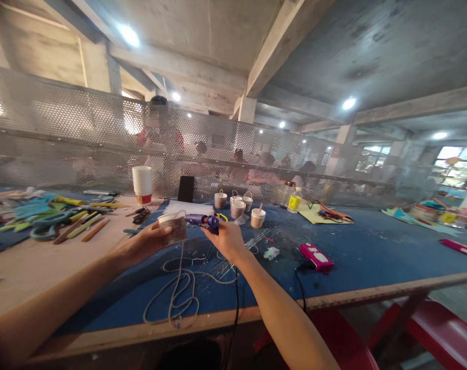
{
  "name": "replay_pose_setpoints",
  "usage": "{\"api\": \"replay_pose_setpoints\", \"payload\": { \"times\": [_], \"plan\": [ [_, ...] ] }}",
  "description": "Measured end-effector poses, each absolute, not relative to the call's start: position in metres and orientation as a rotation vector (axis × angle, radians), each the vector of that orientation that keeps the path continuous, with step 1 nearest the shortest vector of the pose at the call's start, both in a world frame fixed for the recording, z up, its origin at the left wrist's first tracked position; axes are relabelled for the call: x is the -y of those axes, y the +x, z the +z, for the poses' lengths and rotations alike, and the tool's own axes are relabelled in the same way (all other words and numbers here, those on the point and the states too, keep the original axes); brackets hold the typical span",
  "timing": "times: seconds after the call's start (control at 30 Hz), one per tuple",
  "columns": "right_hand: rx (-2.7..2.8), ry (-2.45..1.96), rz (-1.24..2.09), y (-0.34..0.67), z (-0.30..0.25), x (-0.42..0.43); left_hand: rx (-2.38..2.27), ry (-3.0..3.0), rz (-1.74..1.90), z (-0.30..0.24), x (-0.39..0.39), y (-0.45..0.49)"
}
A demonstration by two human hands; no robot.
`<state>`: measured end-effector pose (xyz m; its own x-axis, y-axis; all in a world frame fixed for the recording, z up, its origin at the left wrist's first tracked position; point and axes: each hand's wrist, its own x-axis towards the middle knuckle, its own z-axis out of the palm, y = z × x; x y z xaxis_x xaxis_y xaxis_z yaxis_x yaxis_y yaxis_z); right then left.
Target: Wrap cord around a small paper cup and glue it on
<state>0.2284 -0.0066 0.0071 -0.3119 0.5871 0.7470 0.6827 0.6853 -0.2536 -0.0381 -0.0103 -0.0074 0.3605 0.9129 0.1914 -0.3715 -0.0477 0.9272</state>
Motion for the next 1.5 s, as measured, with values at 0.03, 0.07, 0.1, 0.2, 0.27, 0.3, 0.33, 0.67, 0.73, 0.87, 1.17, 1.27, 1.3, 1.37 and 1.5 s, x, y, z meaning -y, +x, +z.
{"api": "replay_pose_setpoints", "payload": {
  "times": [0.03, 0.07, 0.1, 0.2, 0.27, 0.3, 0.33, 0.67, 0.73, 0.87, 1.17, 1.27, 1.3, 1.37, 1.5],
  "plan": [
    [2.012, -0.983, -0.134, 0.228, 0.007, 0.007, -0.593, 1.189, 1.146, -0.007, 0.010, -0.038],
    [2.013, -0.984, -0.129, 0.228, 0.008, 0.007, -0.592, 1.189, 1.144, -0.007, 0.011, -0.038],
    [2.013, -0.984, -0.120, 0.228, 0.008, 0.008, -0.592, 1.188, 1.141, -0.007, 0.011, -0.038],
    [1.998, -0.998, -0.050, 0.226, 0.010, 0.009, -0.604, 1.177, 1.143, -0.005, 0.012, -0.037],
    [1.959, -1.030, 0.104, 0.225, 0.011, 0.009, -0.620, 1.160, 1.149, -0.002, 0.015, -0.036],
    [1.927, -1.045, 0.232, 0.225, 0.011, 0.008, -0.629, 1.152, 1.147, 0.000, 0.017, -0.035],
    [1.880, -1.049, 0.381, 0.224, 0.012, 0.007, -0.638, 1.143, 1.142, 0.002, 0.019, -0.035],
    [1.266, -0.967, 1.327, 0.238, 0.007, -0.021, -0.637, 1.071, 1.166, 0.008, 0.028, -0.033],
    [1.276, -1.040, 1.303, 0.243, 0.002, -0.026, -0.631, 1.066, 1.170, 0.009, 0.030, -0.032],
    [1.434, -1.228, 1.227, 0.251, -0.009, -0.033, -0.619, 1.076, 1.184, 0.010, 0.032, -0.031],
    [1.951, -1.630, 0.546, 0.258, -0.017, -0.038, -0.565, 1.067, 1.130, 0.010, 0.033, -0.033],
    [2.004, -1.718, 0.290, 0.257, -0.017, -0.033, -0.573, 1.098, 1.111, 0.011, 0.033, -0.033],
    [1.989, -1.704, 0.198, 0.256, -0.016, -0.031, -0.582, 1.110, 1.099, 0.011, 0.033, -0.032],
    [1.944, -1.566, 0.084, 0.249, -0.012, -0.027, -0.606, 1.127, 1.081, 0.011, 0.034, -0.031],
    [1.984, -0.968, 0.332, 0.225, 0.005, -0.018, -0.637, 1.143, 1.067, 0.009, 0.032, -0.028]
  ]
}}
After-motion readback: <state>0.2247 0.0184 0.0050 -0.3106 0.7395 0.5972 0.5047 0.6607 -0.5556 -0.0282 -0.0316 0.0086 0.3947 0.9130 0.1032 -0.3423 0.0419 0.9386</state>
